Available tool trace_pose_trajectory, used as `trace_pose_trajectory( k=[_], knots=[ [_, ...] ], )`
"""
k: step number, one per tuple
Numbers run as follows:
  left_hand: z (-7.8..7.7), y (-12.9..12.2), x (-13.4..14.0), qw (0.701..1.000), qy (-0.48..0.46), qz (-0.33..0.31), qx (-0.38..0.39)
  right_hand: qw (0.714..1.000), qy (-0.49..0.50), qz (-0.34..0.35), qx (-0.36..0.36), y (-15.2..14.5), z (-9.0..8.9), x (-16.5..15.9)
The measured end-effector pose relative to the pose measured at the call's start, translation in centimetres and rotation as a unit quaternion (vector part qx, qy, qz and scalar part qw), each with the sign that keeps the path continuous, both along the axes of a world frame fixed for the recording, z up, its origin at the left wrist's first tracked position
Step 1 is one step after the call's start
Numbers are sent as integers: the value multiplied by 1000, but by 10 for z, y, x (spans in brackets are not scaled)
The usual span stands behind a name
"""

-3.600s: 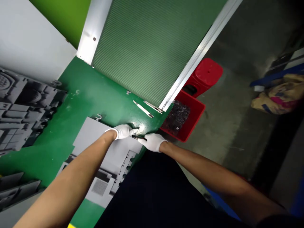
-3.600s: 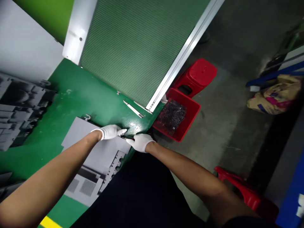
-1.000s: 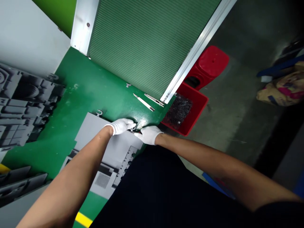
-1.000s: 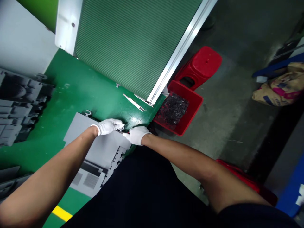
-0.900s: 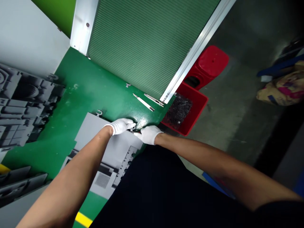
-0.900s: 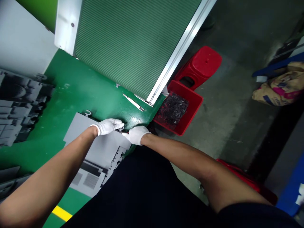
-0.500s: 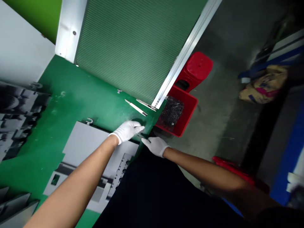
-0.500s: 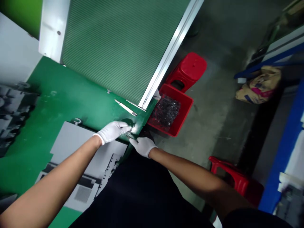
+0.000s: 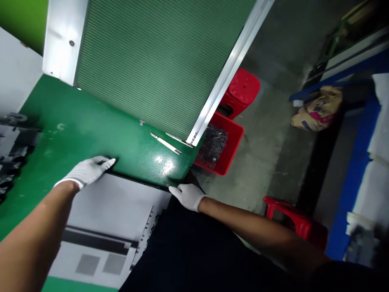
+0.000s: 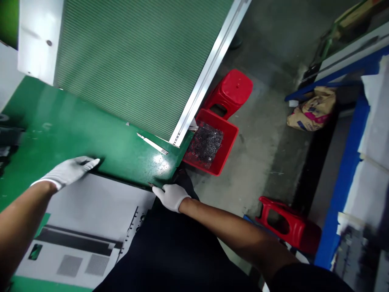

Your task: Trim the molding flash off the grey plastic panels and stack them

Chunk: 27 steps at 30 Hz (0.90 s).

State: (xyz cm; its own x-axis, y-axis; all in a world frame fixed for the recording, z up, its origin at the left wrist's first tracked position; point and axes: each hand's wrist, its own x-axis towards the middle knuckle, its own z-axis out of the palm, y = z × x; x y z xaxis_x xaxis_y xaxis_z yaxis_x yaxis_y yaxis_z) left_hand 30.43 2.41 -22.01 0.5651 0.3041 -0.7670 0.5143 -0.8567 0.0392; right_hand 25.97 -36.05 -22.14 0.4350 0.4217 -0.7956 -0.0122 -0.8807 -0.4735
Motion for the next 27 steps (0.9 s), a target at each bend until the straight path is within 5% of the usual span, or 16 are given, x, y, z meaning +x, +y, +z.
trace_pose_trajectory(
  k=[6,12,17,27],
  knots=[
    [-6,25,-7,979,-7,59,-197,998,-9,64,21,52,1,22],
    [-13,28,-1,992,3,-10,-127,993,-17,114,31,111,-3,43],
    [-27,35,-1,992,-4,12,-123,986,-7,164,40,165,-13,53],
    [29,38,-7,986,4,67,-151,970,-74,197,125,205,-7,49]
  ],
)
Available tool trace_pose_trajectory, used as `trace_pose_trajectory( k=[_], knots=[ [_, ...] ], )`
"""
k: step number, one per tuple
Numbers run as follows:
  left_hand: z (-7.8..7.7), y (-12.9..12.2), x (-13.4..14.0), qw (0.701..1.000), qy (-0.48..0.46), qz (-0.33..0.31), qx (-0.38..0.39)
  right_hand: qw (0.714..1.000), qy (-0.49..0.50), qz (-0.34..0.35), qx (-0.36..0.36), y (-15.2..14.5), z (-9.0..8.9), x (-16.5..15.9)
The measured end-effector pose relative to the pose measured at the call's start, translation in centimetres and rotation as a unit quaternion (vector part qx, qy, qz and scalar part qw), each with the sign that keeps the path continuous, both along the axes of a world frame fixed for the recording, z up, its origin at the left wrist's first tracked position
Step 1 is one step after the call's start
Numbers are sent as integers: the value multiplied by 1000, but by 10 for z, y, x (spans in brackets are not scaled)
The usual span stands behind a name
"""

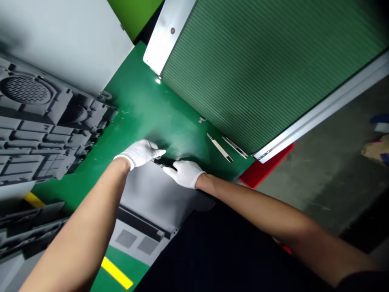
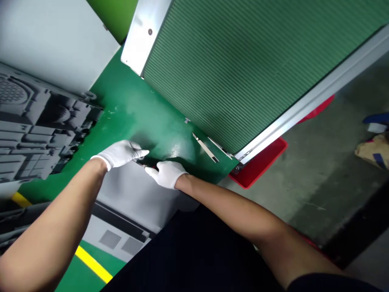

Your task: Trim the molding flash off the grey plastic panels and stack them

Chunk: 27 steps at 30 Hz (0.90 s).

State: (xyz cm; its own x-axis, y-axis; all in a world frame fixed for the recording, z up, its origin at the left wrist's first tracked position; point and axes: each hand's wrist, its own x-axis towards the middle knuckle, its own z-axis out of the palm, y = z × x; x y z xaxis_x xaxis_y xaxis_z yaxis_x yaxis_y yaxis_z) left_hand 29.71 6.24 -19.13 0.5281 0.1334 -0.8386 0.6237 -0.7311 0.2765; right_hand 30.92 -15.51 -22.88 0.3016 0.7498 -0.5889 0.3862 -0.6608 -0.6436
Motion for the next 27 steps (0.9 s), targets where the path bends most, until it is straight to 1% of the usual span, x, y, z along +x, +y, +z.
trace_pose_trajectory(
  k=[3,6,11,15,18,21,27],
  knots=[
    [10,1,-6,1000,-6,8,-8,1000,-29,6,5,2,9,-1],
    [14,2,-11,1000,-23,5,-1,999,-35,16,-4,5,15,1],
    [14,5,-18,998,-53,20,-32,999,-33,32,-5,5,19,4],
    [15,4,-19,996,-64,22,-53,998,-58,32,-10,4,22,4],
    [18,0,-18,995,-69,41,-58,997,-74,21,-16,5,26,4],
    [20,-3,-17,994,-72,58,-60,997,-70,24,-19,6,29,5],
    [19,-3,-17,992,-82,61,-71,997,-68,33,-15,9,27,8]
  ],
)
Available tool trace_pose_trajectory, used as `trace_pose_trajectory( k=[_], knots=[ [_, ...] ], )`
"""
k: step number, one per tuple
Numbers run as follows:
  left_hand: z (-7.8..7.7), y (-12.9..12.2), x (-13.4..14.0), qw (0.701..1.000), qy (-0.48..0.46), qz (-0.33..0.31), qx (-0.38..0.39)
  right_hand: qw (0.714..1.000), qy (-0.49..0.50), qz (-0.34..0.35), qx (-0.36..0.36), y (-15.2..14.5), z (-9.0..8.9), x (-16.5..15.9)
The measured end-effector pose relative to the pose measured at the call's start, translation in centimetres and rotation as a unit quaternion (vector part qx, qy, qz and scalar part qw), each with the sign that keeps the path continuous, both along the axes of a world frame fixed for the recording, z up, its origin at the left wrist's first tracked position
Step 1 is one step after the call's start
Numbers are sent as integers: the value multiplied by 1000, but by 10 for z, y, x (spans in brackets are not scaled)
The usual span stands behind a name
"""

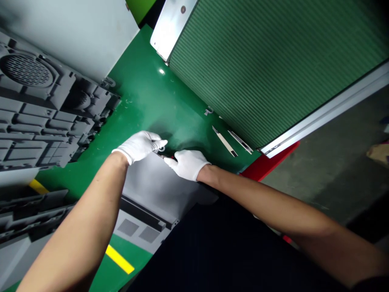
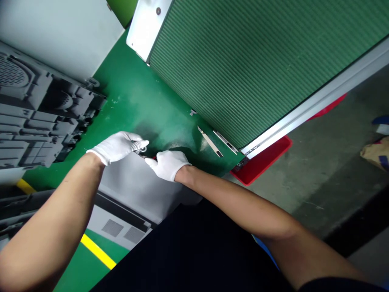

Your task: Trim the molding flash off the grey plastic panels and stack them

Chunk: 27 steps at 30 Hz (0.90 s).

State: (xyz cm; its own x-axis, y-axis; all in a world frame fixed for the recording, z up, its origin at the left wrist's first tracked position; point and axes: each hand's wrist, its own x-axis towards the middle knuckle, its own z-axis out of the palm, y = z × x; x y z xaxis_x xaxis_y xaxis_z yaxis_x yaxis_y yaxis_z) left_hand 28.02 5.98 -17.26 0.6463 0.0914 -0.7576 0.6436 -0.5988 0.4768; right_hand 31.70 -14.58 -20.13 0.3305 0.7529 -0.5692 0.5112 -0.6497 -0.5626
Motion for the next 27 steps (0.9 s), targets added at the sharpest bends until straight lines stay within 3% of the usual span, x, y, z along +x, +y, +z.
trace_pose_trajectory(
  k=[5,13,22,27],
  knots=[
    [-6,2,0,1000,-7,-3,-3,1000,-8,0,3,5,-2,-4],
    [-25,7,2,999,-9,20,-34,995,-68,72,32,7,-20,-2],
    [-38,14,3,998,-3,38,-56,999,23,-29,-36,16,-30,-1],
    [-41,13,2,998,-2,36,-53,1000,-5,9,-23,19,-29,-3]
  ],
)
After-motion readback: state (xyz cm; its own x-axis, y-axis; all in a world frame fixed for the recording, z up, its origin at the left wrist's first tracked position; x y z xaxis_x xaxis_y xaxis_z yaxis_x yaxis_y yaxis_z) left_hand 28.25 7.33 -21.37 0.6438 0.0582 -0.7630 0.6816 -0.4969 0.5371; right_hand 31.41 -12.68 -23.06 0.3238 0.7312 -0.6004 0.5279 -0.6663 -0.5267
